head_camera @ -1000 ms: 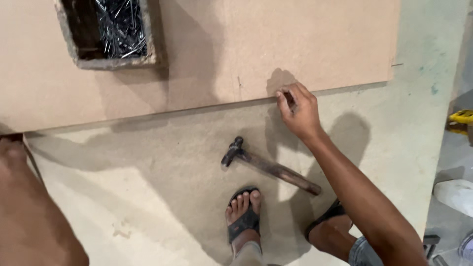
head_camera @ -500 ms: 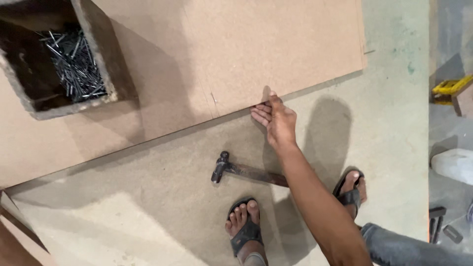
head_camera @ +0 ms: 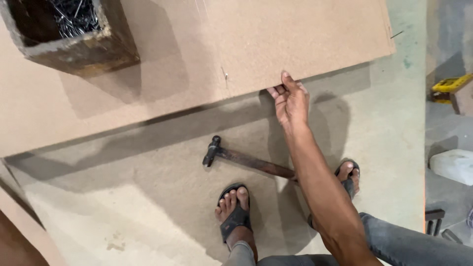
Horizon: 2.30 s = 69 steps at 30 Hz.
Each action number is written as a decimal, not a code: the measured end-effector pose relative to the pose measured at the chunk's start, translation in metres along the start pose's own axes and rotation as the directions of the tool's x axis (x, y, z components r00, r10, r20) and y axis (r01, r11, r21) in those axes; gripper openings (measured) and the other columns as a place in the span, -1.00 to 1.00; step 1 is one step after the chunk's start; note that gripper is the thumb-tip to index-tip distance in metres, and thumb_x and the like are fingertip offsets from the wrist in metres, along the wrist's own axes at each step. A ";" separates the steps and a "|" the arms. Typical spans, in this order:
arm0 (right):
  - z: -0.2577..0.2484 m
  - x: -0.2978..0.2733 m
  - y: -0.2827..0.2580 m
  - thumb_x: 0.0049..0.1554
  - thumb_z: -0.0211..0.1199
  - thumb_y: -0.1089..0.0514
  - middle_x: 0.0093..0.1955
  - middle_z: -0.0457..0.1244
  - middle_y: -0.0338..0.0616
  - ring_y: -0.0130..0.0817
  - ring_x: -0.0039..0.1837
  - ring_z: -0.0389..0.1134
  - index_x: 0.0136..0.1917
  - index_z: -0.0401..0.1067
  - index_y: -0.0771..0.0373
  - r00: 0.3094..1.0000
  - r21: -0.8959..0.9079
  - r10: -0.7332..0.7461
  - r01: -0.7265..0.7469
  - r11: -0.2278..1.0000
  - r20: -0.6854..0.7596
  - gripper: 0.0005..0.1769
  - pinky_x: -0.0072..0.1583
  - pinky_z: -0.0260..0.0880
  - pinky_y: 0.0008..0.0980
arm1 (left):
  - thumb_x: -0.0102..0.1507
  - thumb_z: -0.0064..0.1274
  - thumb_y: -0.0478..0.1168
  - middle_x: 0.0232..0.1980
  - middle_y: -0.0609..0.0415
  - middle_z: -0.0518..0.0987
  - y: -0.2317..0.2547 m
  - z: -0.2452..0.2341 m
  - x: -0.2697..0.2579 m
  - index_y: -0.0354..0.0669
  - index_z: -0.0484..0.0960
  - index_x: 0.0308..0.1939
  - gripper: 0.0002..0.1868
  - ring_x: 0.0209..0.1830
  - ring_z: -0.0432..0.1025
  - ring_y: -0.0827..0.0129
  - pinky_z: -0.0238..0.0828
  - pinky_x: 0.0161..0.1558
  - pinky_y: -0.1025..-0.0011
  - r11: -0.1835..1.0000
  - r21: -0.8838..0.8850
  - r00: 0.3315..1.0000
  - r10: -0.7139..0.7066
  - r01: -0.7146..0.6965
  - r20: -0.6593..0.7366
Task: The person hammers nails into a wooden board using a hammer. They repeatedly pick up nails from a container and drive them into the wood, occasionally adjusting the board's position.
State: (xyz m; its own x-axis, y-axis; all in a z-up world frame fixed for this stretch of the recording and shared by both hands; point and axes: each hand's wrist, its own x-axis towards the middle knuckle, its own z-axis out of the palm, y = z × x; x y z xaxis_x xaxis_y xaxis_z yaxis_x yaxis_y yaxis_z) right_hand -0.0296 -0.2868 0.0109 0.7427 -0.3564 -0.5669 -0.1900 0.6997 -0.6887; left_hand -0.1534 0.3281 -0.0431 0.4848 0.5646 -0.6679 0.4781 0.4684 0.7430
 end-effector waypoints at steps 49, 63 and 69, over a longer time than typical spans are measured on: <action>-0.022 -0.114 0.020 -0.18 0.48 -0.28 0.09 0.28 0.24 0.20 0.14 0.34 0.15 0.39 0.36 0.454 -0.393 0.287 0.886 -0.247 0.843 -0.16 0.01 0.42 0.18 | 0.18 0.04 -0.30 -0.35 -0.40 0.61 0.017 0.461 -0.141 -0.43 0.67 -0.28 -0.80 -0.29 0.51 -0.34 0.45 -0.23 -0.11 0.148 0.510 0.465 0.672 -0.847 0.576; -0.032 -0.087 -0.012 0.17 0.36 0.18 -0.21 0.32 0.05 -0.24 -0.24 0.40 0.24 0.15 0.43 0.731 -0.729 0.002 0.681 0.065 0.683 -0.46 -0.22 0.39 -0.30 | 0.19 -0.11 -0.47 -0.22 -0.33 0.61 0.099 0.288 -0.155 -0.47 0.59 -0.08 -0.74 -0.26 0.56 -0.11 0.55 -0.16 0.10 -0.062 0.568 0.319 0.776 -0.821 0.545; 0.073 -0.044 -0.044 0.25 0.25 0.18 -0.23 0.35 -0.21 -0.48 -0.32 0.39 0.24 0.17 0.26 0.905 -0.888 0.008 0.416 0.195 0.425 -0.62 -0.34 0.40 -0.44 | 0.36 -0.26 -0.50 -0.03 -0.42 0.59 0.060 0.341 -0.097 -0.33 0.54 0.04 -0.72 -0.03 0.46 -0.35 0.42 -0.03 -0.08 0.140 0.527 0.478 0.655 -0.838 0.586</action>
State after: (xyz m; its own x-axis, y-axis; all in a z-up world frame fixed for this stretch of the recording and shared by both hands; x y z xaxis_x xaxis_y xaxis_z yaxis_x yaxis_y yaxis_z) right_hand -0.0075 -0.2570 0.0992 0.9436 -0.0534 -0.3267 -0.2988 -0.5620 -0.7712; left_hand 0.0785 0.0698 0.0517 0.9736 0.1784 0.1421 0.0467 -0.7659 0.6412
